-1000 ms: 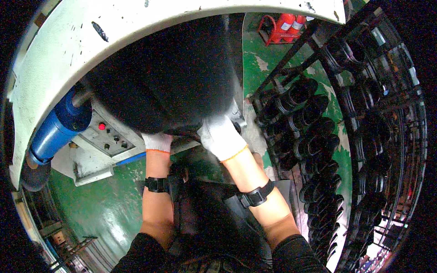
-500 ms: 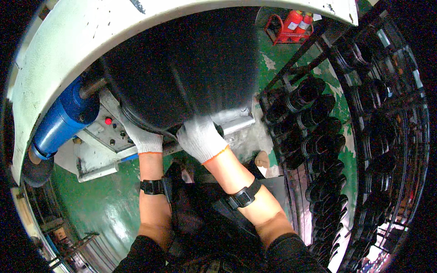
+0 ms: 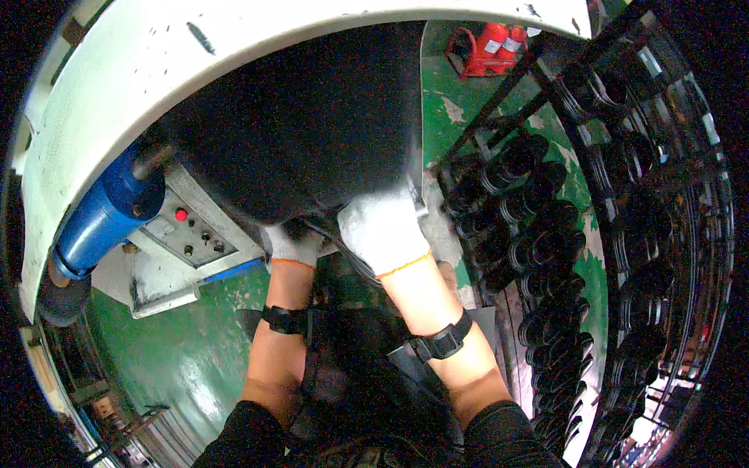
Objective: Polishing the soles and edges of black leather shoes using an industrial rotary machine.
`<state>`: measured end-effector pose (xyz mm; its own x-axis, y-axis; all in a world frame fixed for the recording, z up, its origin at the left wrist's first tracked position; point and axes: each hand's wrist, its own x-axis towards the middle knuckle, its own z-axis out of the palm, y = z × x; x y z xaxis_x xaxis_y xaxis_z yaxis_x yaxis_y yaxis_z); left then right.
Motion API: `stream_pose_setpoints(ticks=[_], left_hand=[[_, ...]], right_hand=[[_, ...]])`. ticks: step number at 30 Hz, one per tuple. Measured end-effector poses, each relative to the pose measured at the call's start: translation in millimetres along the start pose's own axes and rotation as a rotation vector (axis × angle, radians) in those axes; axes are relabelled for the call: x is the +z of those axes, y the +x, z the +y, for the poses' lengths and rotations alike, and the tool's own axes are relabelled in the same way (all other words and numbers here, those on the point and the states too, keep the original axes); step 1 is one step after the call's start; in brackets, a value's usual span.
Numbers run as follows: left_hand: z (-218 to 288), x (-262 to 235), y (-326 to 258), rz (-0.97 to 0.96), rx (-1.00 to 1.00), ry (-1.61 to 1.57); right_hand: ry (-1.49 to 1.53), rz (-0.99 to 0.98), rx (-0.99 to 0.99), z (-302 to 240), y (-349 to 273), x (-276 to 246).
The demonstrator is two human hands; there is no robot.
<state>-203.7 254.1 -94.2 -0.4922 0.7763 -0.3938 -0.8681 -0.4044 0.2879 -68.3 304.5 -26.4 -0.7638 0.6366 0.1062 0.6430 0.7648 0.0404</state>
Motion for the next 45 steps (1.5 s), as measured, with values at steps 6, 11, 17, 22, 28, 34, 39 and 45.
stream_pose_setpoints(ticks=[6,11,17,22,28,34,39,45], left_hand=[[-69.5,-7.3,21.9,0.013,0.005,0.047],[-97.6,-41.1,57.5,-0.916,0.021,0.062],[-111.5,-35.2,48.9,-0.606,0.414,0.583],[-79.0,-19.7,44.2,-0.071,-0.040,0.009],[-45.7,18.2,10.0,0.094,0.010,0.018],[-45.4,-22.8,20.1,-0.123,0.072,0.009],[-28.1,-25.5,11.7,-0.066,-0.036,-0.138],[-28.0,0.0,-8.1,-0.309,-0.156,-0.219]], right_hand=[[-0.032,0.422,-0.078,47.1,-6.3,3.7],[-0.113,0.466,-0.126,65.8,-6.4,0.5],[-0.143,0.444,-0.150,70.4,-4.9,-3.1],[0.083,0.565,-0.122,50.3,7.6,13.1],[0.167,0.540,-0.046,24.0,11.9,14.0],[0.077,0.307,0.018,9.7,-15.6,-1.6],[-0.245,-0.082,-0.024,-23.9,-24.6,-30.4],[-1.832,-0.088,-0.509,-33.2,-30.5,4.9]])
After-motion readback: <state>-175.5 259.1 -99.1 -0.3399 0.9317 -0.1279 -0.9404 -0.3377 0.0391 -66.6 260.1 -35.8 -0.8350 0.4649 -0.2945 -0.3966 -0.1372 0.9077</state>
